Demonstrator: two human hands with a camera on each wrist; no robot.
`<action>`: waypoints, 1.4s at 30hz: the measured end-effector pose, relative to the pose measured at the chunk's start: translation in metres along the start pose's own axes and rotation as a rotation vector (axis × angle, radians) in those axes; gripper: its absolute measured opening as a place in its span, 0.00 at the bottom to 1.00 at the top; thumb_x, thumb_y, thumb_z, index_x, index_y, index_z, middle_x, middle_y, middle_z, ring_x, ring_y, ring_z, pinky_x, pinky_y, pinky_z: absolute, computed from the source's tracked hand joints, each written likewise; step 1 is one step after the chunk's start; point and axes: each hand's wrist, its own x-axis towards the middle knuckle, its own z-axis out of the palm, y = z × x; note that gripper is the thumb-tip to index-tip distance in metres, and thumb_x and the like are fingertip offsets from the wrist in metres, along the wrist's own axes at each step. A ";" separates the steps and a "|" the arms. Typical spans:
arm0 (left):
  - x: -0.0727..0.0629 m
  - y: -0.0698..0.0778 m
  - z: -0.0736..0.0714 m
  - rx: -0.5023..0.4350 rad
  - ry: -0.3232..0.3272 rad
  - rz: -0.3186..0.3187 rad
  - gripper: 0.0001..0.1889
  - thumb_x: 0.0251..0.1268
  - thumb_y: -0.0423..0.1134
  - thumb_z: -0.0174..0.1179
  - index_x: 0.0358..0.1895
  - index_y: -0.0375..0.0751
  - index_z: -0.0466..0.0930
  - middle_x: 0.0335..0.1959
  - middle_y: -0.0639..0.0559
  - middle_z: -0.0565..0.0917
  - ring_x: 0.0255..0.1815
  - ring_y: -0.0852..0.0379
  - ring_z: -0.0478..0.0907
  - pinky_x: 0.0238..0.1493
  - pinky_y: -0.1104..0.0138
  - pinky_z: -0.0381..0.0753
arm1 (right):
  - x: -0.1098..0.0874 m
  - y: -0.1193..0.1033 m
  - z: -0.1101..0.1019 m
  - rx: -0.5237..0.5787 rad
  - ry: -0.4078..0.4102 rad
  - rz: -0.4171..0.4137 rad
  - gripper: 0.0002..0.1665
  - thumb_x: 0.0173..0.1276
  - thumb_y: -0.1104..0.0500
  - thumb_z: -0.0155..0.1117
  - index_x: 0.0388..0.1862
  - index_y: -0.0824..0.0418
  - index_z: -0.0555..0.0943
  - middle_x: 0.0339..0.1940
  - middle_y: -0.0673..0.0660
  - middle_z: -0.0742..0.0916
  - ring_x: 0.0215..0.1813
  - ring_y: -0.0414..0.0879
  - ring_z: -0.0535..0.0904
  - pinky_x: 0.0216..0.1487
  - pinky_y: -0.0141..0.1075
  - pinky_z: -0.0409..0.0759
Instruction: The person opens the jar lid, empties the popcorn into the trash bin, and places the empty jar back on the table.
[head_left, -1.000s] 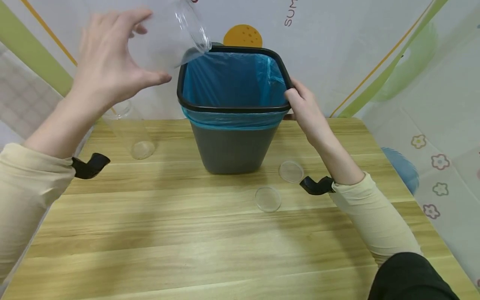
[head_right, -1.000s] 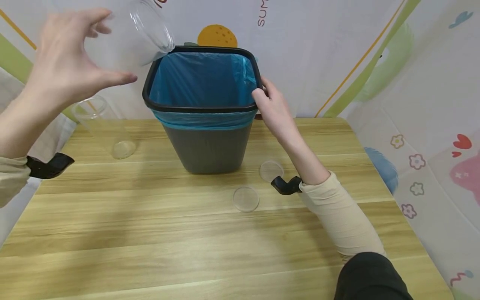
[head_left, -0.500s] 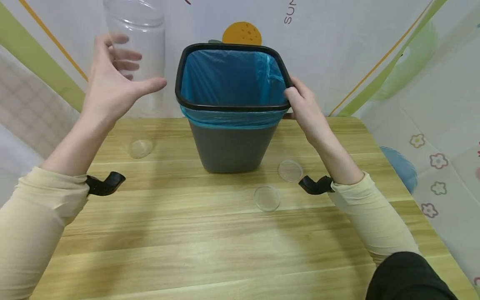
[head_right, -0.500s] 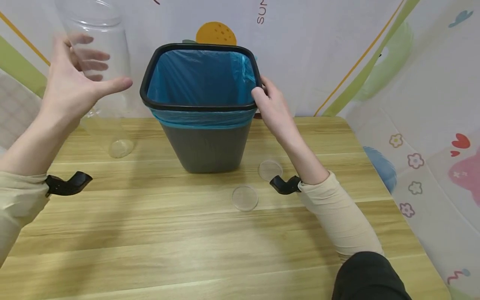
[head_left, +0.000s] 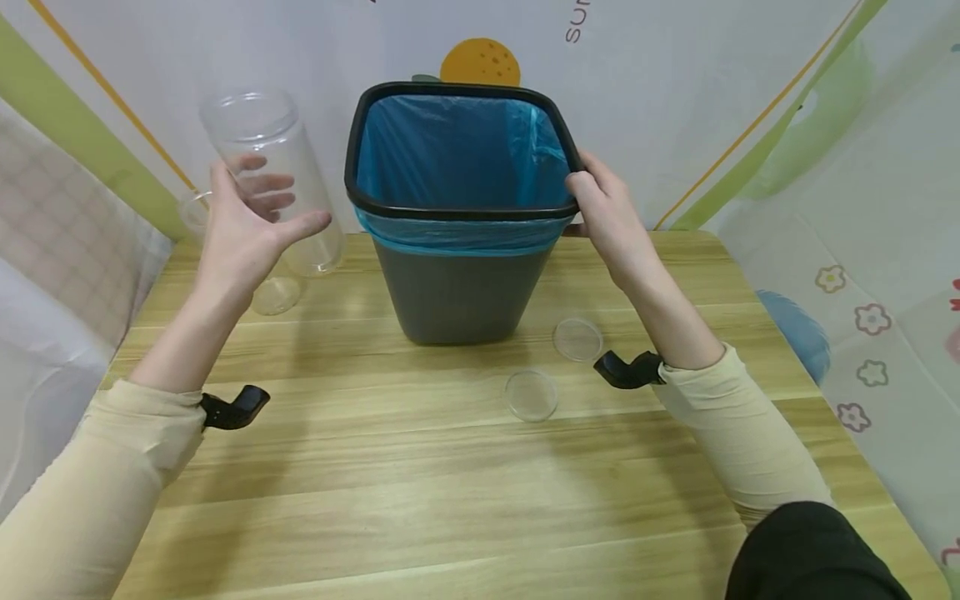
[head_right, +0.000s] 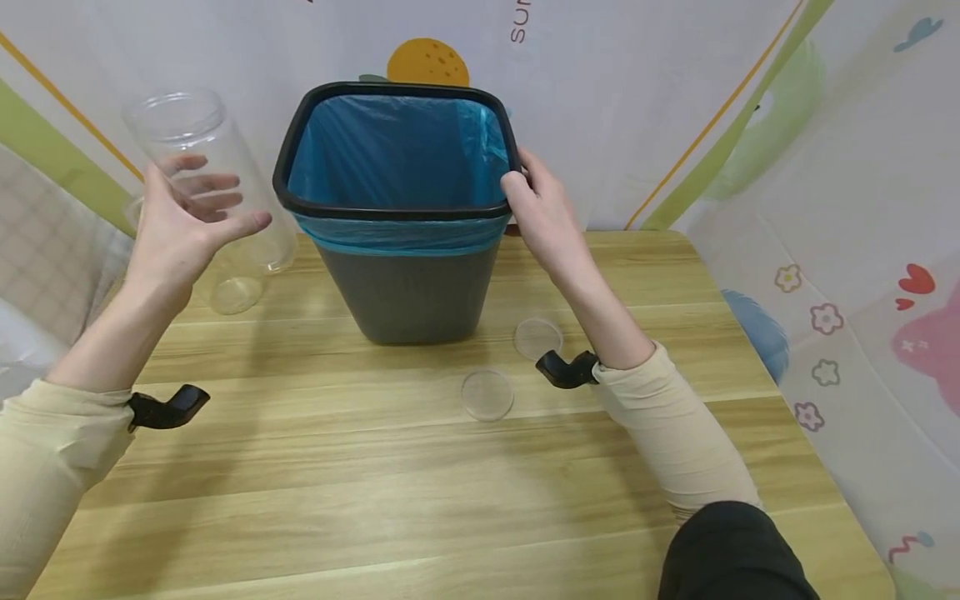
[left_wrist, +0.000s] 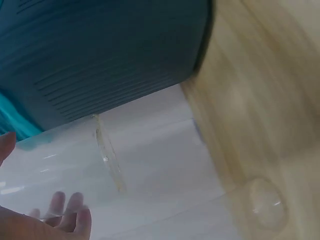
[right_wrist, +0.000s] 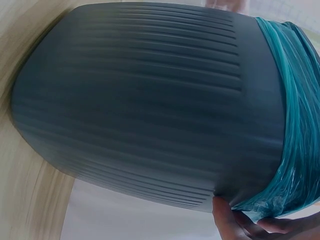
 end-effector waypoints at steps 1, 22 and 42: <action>-0.001 -0.004 0.001 0.009 -0.005 -0.003 0.47 0.57 0.49 0.75 0.75 0.59 0.53 0.73 0.54 0.73 0.71 0.54 0.73 0.77 0.57 0.68 | 0.000 0.000 0.000 -0.003 0.000 -0.003 0.34 0.77 0.51 0.38 0.80 0.47 0.65 0.76 0.54 0.73 0.66 0.47 0.74 0.66 0.53 0.81; -0.014 -0.068 0.039 0.047 -0.127 -0.049 0.55 0.55 0.42 0.76 0.80 0.52 0.44 0.76 0.38 0.69 0.77 0.39 0.67 0.75 0.41 0.67 | -0.001 0.007 0.001 0.000 -0.015 -0.043 0.32 0.81 0.44 0.39 0.81 0.47 0.64 0.76 0.55 0.74 0.71 0.47 0.72 0.68 0.56 0.80; -0.012 -0.088 0.045 0.078 -0.149 -0.088 0.55 0.56 0.41 0.76 0.79 0.43 0.43 0.75 0.34 0.67 0.77 0.37 0.64 0.75 0.42 0.65 | -0.002 0.011 0.001 -0.038 0.024 -0.051 0.37 0.82 0.37 0.41 0.84 0.47 0.58 0.81 0.52 0.68 0.76 0.47 0.70 0.69 0.56 0.79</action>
